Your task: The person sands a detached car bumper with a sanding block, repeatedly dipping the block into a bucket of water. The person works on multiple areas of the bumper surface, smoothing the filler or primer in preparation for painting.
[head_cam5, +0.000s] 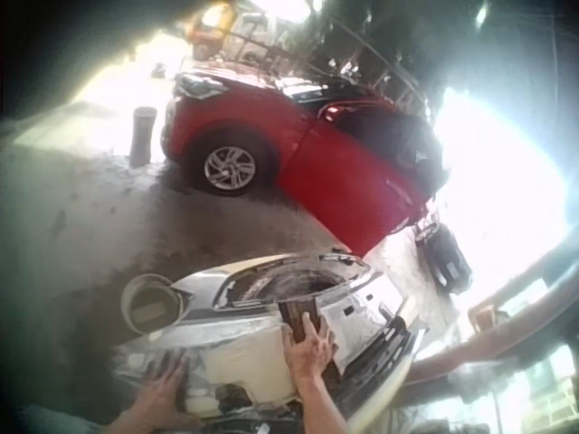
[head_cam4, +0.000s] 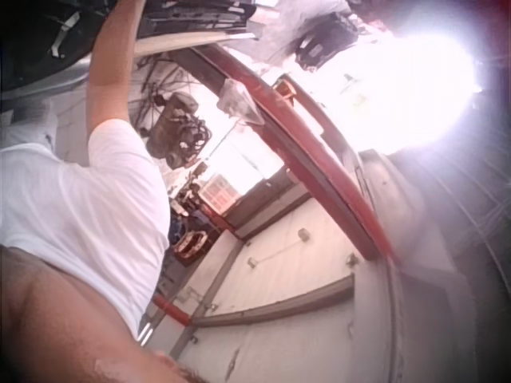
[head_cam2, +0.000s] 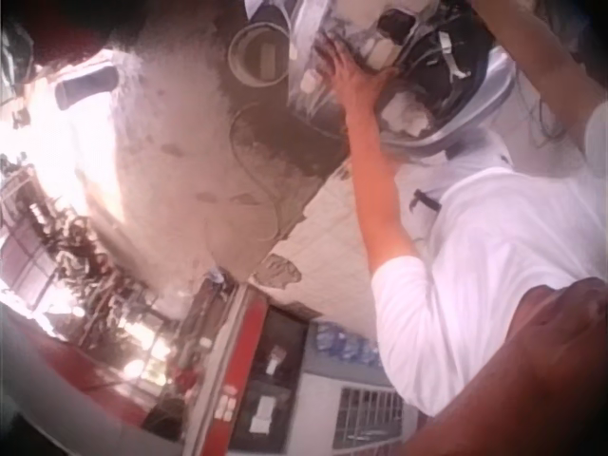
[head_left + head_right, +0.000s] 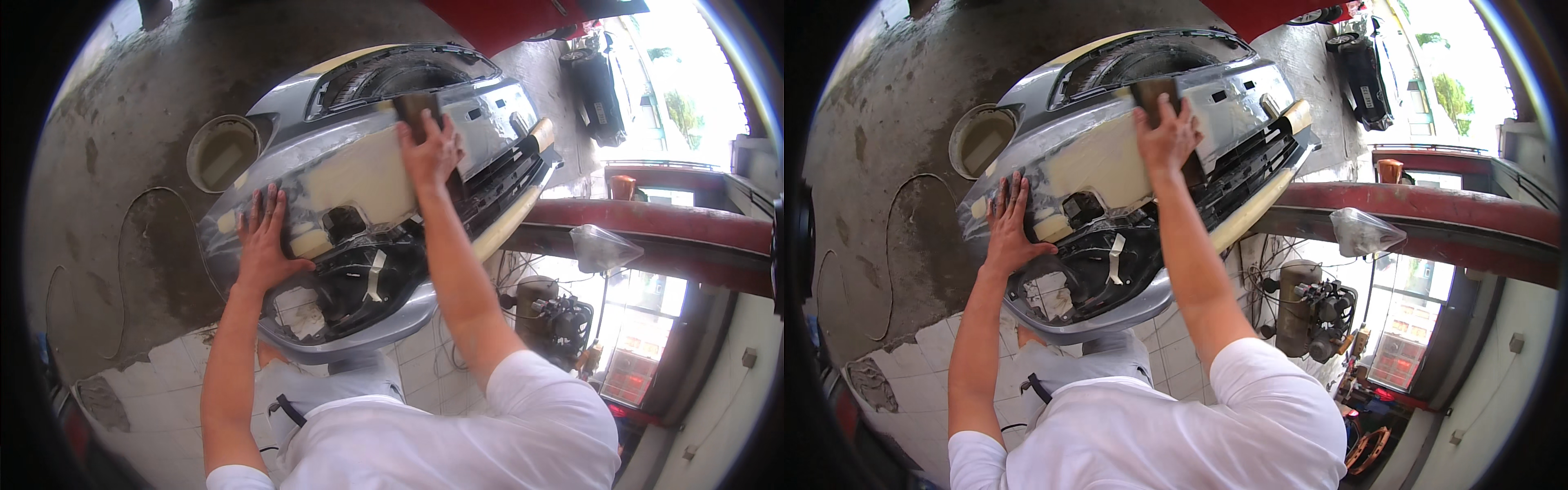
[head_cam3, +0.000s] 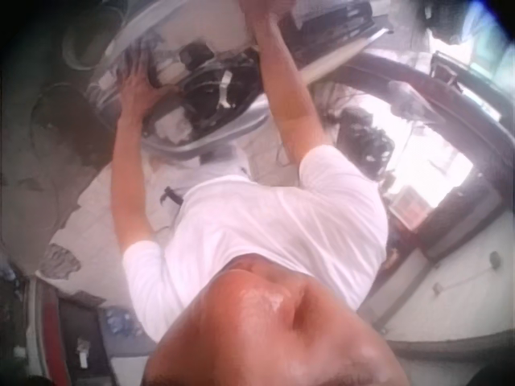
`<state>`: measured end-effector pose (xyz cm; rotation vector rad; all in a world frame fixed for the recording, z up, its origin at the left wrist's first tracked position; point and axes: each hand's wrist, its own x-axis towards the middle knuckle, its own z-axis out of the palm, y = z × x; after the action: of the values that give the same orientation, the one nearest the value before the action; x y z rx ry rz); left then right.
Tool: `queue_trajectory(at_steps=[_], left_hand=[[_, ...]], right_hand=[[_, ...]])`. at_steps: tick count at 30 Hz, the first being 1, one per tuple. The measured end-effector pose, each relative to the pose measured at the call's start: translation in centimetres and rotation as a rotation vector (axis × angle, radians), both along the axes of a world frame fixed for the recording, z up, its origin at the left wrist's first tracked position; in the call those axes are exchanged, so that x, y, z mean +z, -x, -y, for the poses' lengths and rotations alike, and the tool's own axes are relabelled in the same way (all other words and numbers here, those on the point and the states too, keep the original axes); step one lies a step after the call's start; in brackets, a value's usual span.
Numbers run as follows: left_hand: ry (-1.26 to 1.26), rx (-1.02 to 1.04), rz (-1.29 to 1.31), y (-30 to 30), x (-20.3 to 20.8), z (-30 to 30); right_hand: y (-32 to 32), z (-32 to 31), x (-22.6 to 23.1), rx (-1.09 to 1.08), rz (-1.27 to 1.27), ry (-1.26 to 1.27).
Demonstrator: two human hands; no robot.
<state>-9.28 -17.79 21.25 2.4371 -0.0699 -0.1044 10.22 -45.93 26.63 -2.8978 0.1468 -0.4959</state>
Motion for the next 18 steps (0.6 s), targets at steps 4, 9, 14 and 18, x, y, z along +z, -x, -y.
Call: queue_trajectory(at_steps=[4, 9, 14, 18], left_hand=[[-0.029, -0.017, -0.049, 0.4, 0.3, -0.8], [-0.022, -0.029, -0.034, -0.1, 0.1, -0.2], [0.002, -0.019, 0.016, 0.1, -0.8, -0.3], [-0.009, -0.037, -0.009, 0.2, -0.8, -0.6]], right_hand=[[8.3, -5.7, 0.6, 0.641, -0.014, 0.093], [-3.9, 6.1, 1.3, 0.311, -0.023, 0.091], [-6.0, 0.8, 1.2, -0.172, -0.032, 0.014], [8.0, -10.6, -1.3, 0.366, 0.033, 0.102]])
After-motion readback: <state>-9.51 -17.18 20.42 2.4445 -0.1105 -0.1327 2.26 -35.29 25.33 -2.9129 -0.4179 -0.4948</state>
